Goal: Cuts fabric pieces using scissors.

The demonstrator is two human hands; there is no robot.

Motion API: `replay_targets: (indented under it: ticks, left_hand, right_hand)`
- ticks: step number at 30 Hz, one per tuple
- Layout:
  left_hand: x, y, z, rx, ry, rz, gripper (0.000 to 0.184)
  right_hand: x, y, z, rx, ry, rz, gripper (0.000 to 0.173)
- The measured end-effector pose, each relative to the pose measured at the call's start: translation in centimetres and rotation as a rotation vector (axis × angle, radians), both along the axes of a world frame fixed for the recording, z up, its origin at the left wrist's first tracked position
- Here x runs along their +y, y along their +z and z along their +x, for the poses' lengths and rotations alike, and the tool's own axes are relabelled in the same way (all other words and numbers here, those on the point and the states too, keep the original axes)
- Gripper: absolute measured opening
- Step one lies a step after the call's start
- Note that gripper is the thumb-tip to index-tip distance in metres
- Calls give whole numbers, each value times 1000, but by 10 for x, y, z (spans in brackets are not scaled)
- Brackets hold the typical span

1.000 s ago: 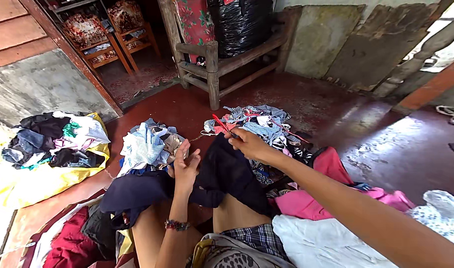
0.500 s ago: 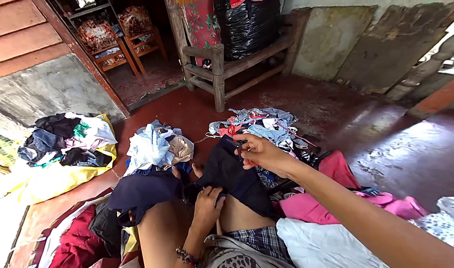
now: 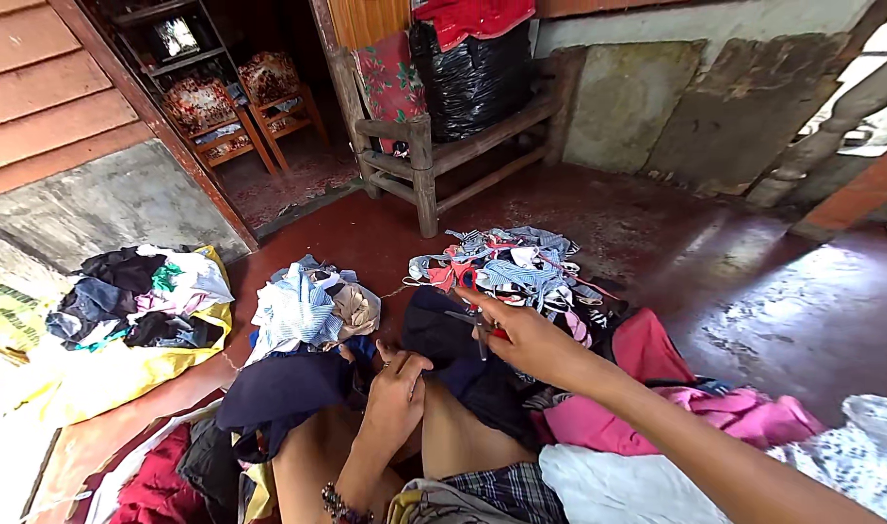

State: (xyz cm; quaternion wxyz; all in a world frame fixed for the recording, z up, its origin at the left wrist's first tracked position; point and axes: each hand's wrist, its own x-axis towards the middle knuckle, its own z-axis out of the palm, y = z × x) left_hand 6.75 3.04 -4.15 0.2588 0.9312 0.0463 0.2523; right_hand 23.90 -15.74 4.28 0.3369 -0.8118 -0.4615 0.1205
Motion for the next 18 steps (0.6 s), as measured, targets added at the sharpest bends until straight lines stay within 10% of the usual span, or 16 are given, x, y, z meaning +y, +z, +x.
replay_targets:
  ticks: [6,10,18]
  left_hand:
    - [6,23,0,218,-199,456,81]
    - [-4,21,-13,497,-232,636,74]
    - [7,1,-26,563,11,318,44]
  right_hand:
    - [-5,-16,8,-374,-128,151,28]
    - [-4,-21,9,-375,-190,138,20]
    - [0,-45,-30,-106,125,-194,46]
